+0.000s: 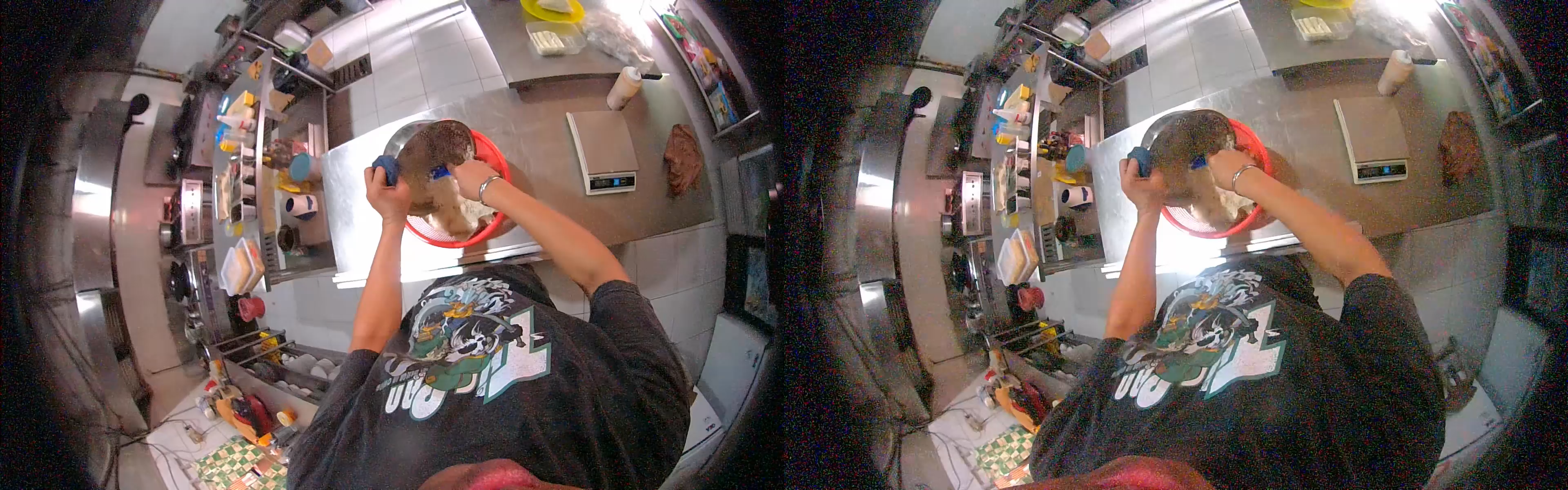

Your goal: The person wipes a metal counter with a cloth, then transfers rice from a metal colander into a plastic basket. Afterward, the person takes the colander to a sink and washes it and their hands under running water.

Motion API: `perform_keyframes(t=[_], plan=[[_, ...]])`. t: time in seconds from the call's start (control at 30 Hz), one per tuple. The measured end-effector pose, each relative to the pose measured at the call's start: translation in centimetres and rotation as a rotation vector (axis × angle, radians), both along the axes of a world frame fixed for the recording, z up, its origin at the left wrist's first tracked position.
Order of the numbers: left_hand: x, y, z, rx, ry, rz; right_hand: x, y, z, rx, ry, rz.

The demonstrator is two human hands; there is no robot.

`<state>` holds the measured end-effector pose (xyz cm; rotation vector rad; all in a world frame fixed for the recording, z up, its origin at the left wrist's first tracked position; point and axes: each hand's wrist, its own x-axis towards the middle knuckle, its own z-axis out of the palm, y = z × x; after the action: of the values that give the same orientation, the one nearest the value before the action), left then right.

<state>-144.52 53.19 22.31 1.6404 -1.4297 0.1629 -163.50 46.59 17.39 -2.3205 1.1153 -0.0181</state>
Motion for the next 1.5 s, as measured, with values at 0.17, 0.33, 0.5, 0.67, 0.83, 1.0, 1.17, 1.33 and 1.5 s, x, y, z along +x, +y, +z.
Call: perform_keyframes(t=[0.17, 0.33, 0.5, 0.67, 0.83, 1.0, 1.17, 1.33, 1.5], plan=[[3.2, -1.4, -0.4, 0.034, 0.188, -0.059, 2.5, -3.0, 3.1, -0.144, -0.344, -0.256], [5.1, -3.0, -0.1, 0.115, 0.353, -0.187, 6.4, -2.1, 2.1, -0.051, -0.315, -0.016], [3.7, -2.8, 0.7, -0.012, 0.276, -0.077, 4.3, -0.8, 4.8, -0.015, -0.162, 0.113], [0.0, -1.1, 2.7, 0.037, 0.116, -0.118, 3.0, -3.0, 7.6, -0.098, -0.231, -0.082], [-0.8, 0.0, 1.6, 0.039, 0.014, -0.119, 3.5, -1.1, 3.1, 0.087, -0.068, -0.093], [-1.3, 2.0, 1.1, 0.053, -0.057, -0.06, 2.0, -0.8, 5.9, -0.086, 0.07, 0.136], [-1.4, 1.9, 0.7, 0.034, -0.05, -0.046, 0.9, -1.2, 7.5, -0.235, -0.188, -0.1], [-1.8, 1.2, 2.6, -0.046, -0.033, -0.035, 4.6, -2.9, -3.3, -0.259, -0.078, 0.037], [-0.6, 0.9, 2.5, -0.035, -0.093, -0.011, 3.3, -2.5, 1.1, 0.029, 0.091, 0.043]])
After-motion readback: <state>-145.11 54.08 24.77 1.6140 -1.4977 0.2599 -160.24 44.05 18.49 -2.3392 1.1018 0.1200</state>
